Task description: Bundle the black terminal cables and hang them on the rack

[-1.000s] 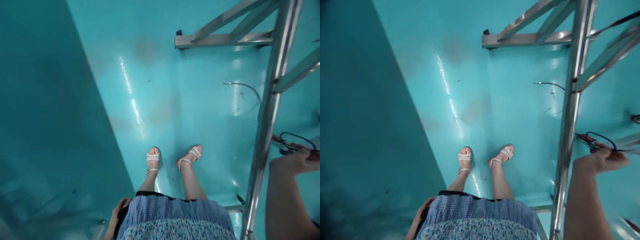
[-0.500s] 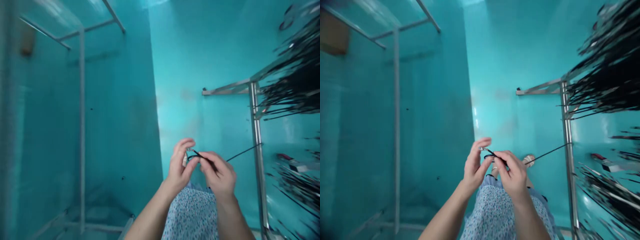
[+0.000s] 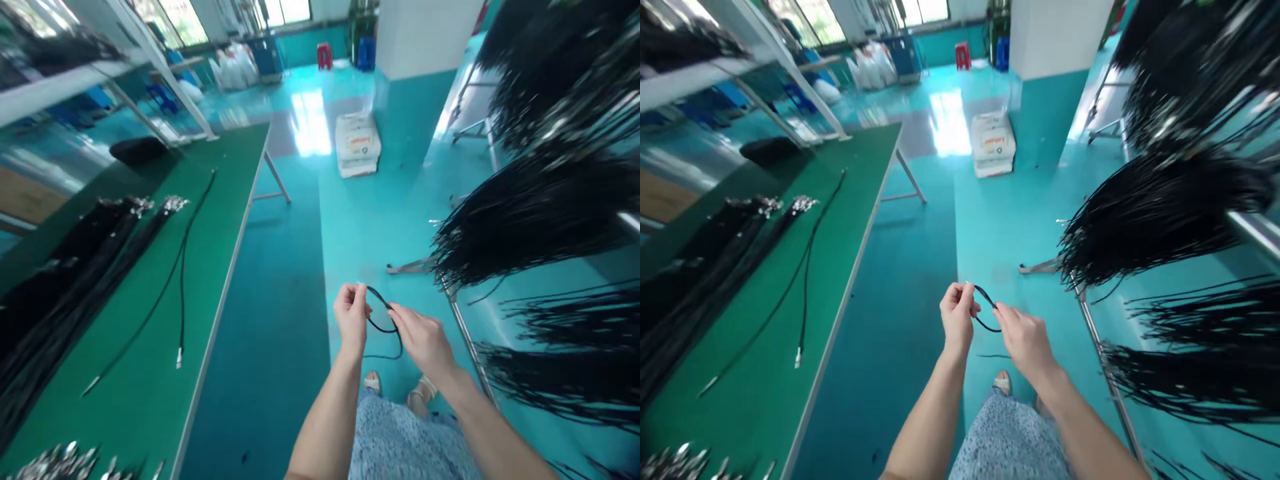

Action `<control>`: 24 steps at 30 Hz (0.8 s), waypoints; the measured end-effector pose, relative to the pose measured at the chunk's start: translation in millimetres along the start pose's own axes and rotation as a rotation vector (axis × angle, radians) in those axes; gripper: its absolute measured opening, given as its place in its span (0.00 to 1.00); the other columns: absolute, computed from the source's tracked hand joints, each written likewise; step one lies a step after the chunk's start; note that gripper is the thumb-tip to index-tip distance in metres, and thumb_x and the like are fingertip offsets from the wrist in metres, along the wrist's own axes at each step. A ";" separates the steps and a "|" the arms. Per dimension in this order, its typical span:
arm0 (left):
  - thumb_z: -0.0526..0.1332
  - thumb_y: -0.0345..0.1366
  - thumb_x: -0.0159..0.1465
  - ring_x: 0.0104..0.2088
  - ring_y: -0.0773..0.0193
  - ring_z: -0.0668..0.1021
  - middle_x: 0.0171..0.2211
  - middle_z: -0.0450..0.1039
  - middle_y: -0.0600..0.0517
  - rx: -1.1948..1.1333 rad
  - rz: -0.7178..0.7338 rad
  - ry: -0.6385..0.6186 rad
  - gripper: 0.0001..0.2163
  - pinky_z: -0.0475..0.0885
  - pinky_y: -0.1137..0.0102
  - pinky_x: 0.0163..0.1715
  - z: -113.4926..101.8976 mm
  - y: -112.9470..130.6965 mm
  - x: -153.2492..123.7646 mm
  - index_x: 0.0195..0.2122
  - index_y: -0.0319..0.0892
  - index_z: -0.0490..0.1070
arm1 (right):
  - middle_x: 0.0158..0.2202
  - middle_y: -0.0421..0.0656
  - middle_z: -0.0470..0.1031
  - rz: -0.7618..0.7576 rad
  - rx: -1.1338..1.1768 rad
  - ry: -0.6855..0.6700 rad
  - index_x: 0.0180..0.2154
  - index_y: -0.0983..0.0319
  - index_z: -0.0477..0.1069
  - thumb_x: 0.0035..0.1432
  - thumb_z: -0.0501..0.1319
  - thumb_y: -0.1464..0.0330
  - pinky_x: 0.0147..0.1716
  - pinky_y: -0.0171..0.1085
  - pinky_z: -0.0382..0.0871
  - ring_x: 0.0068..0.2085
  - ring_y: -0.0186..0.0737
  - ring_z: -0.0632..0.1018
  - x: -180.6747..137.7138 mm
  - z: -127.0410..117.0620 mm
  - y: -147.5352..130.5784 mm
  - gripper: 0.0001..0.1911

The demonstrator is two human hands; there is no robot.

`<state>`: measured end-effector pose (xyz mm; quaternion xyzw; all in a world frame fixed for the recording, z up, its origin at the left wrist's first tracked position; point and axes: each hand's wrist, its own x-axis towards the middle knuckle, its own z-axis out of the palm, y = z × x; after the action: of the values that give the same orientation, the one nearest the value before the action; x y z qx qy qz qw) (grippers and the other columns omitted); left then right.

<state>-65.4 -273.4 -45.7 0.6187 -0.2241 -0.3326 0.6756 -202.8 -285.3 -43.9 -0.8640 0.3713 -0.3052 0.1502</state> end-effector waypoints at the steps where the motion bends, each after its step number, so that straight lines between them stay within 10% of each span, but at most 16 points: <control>1: 0.58 0.44 0.56 0.12 0.75 0.61 0.12 0.55 0.61 -0.044 0.021 0.023 0.14 0.58 0.78 0.16 5.9 12.2 3.7 0.23 0.40 0.58 | 0.30 0.47 0.76 0.014 -0.013 0.009 0.39 0.64 0.70 0.62 0.49 0.67 0.28 0.32 0.65 0.29 0.36 0.77 1.8 -15.9 -4.0 0.13; 5: 0.60 0.45 0.52 0.12 0.75 0.62 0.12 0.52 0.62 -0.207 -0.111 -0.112 0.16 0.60 0.77 0.16 34.9 42.1 17.9 0.23 0.41 0.55 | 0.20 0.41 0.72 0.192 0.237 -0.035 0.34 0.63 0.67 0.61 0.49 0.64 0.23 0.31 0.65 0.22 0.33 0.74 -4.2 -74.0 -11.2 0.12; 11: 0.62 0.47 0.51 0.28 0.67 0.74 0.27 0.66 0.54 -0.406 -0.406 -0.844 0.18 0.70 0.67 0.30 77.2 45.8 -20.5 0.26 0.40 0.56 | 0.21 0.37 0.69 0.676 0.954 0.311 0.30 0.62 0.64 0.55 0.56 0.58 0.15 0.31 0.63 0.16 0.30 0.69 -30.9 -149.4 0.3 0.13; 16: 0.56 0.53 0.54 0.40 0.50 0.75 0.49 0.63 0.48 -0.495 -0.713 -1.490 0.18 0.69 0.56 0.30 78.2 35.3 -83.5 0.32 0.45 0.54 | 0.20 0.36 0.66 0.774 1.182 0.560 0.28 0.63 0.65 0.50 0.61 0.60 0.11 0.27 0.54 0.13 0.25 0.63 -70.0 -199.5 16.3 0.13; 20: 0.48 0.54 0.59 0.21 0.63 0.75 0.39 0.70 0.43 -0.461 -0.872 -1.867 0.16 0.63 0.74 0.17 83.5 18.7 -125.3 0.38 0.47 0.55 | 0.19 0.36 0.66 0.809 1.083 0.712 0.28 0.63 0.66 0.48 0.63 0.60 0.10 0.26 0.53 0.14 0.25 0.63 -106.0 -236.3 30.0 0.13; 24: 0.47 0.49 0.62 0.11 0.76 0.58 0.18 0.65 0.55 -0.240 -0.642 -1.786 0.20 0.48 0.81 0.13 104.0 20.5 -148.5 0.53 0.47 0.51 | 0.19 0.38 0.67 0.754 0.777 1.011 0.25 0.65 0.67 0.45 0.64 0.62 0.12 0.29 0.58 0.15 0.27 0.66 -137.6 -302.9 55.9 0.12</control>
<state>-236.9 -236.7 4.6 0.0951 -0.4410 -0.8718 0.1907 -501.1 -232.4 104.5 -0.3162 0.5320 -0.7029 0.3506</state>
